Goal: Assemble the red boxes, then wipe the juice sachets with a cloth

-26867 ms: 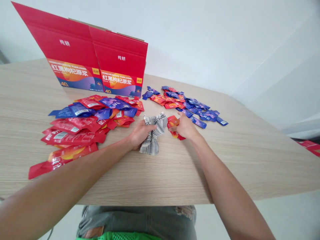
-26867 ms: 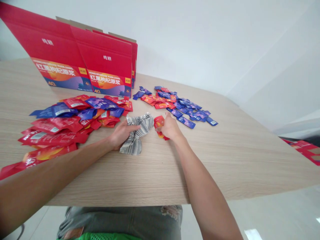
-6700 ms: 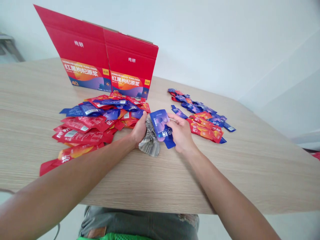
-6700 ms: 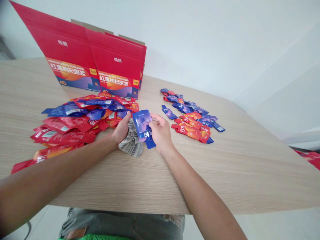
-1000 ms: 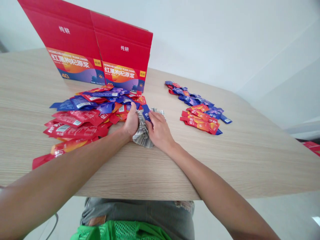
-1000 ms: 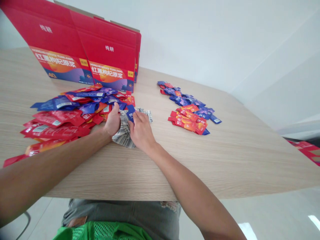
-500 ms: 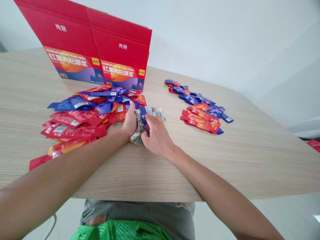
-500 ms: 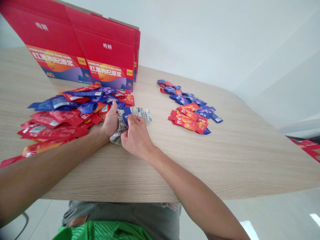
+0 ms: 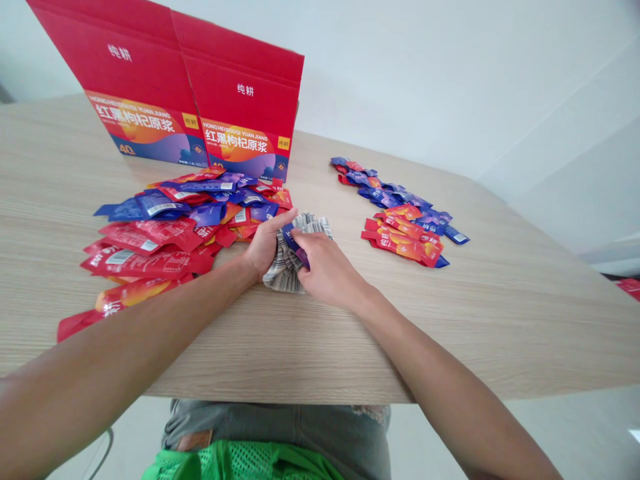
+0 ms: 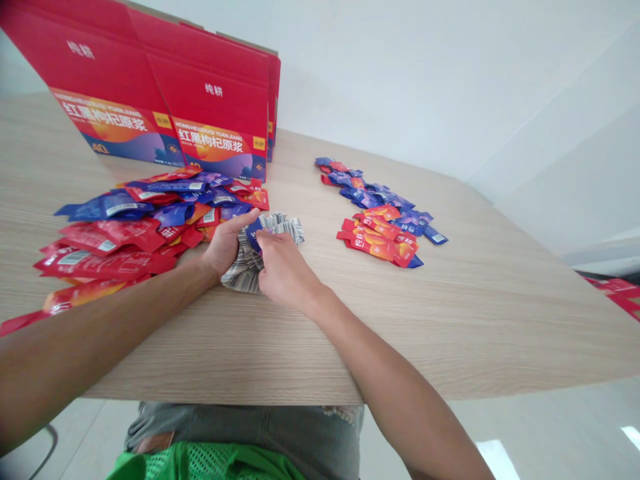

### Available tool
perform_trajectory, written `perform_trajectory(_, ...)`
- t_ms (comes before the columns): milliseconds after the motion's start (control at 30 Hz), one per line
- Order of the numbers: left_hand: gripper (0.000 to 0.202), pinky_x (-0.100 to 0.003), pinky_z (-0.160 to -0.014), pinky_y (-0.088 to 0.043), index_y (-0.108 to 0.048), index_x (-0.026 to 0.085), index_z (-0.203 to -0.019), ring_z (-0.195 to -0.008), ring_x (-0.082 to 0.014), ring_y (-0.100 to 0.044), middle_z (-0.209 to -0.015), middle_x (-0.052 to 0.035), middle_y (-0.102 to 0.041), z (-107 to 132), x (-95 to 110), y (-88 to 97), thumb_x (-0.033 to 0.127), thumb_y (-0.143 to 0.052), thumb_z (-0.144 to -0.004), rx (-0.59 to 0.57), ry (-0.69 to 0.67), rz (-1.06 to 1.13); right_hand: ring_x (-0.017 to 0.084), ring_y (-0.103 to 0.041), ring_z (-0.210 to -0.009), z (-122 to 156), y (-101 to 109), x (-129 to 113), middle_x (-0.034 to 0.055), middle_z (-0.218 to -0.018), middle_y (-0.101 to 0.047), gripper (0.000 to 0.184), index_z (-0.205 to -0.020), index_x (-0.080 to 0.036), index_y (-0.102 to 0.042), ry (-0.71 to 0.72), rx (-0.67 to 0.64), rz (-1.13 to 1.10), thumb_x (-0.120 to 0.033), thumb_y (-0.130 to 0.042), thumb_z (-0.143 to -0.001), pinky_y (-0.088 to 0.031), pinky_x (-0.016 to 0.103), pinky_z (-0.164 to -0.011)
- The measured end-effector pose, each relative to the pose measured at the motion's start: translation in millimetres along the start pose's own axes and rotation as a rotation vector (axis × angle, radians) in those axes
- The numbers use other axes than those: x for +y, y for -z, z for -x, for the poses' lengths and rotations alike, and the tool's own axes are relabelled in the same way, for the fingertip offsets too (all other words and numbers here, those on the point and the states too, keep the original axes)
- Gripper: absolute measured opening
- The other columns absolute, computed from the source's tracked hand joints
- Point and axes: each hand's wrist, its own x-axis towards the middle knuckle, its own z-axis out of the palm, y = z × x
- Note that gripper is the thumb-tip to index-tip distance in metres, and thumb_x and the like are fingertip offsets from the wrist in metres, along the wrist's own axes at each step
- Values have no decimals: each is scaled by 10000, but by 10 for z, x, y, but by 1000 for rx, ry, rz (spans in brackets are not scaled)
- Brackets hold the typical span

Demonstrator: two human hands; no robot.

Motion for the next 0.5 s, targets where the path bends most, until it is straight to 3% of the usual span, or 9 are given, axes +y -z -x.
perform_trajectory(100, 471, -589, -1074, -679, -838, 187, -1348, -1161, -430, -847, -1111, -106, -899, 23, 13, -61, 474, -572, -1087, 37, -6, 1, 368, -812, -1160, 22, 58, -26, 119, -1147, -875, 544, -1210, -191, -818, -40, 5, -151, -1, -583, -758, -638, 536, -1081)
perform_trajectory(233, 602, -567, -1046, -684, -811, 190, -1396, -1188, -421, -841, -1120, -125, -896, 51, 28, -158, 577, -418, -1154, -25, -26, 16, 308, -832, -1138, 3, 44, 94, 45, -1194, -889, 639, -1290, -243, -821, -119, 15, -695, -80, -583, -719, -663, 508, -1071)
perform_trajectory(367, 793, -547, -1059, -672, -797, 172, -1405, -1188, -407, -839, -1152, -164, -889, 34, 36, -172, 722, -286, -1151, -88, -31, 23, 316, -859, -984, -67, 31, 293, 75, -1125, -896, 636, -1258, -198, -802, -332, 74, -1159, -139, -701, -633, -714, 497, -925)
perform_trajectory(500, 875, -547, -1102, -646, -791, 155, -1420, -1203, -403, -833, -1210, -183, -880, -20, 29, -115, 769, -234, -1140, -123, -32, 59, 333, -854, -1088, -168, 55, 382, 94, -1173, -882, 611, -1264, -204, -764, -351, 236, -1292, -123, -758, -659, -707, 538, -1017)
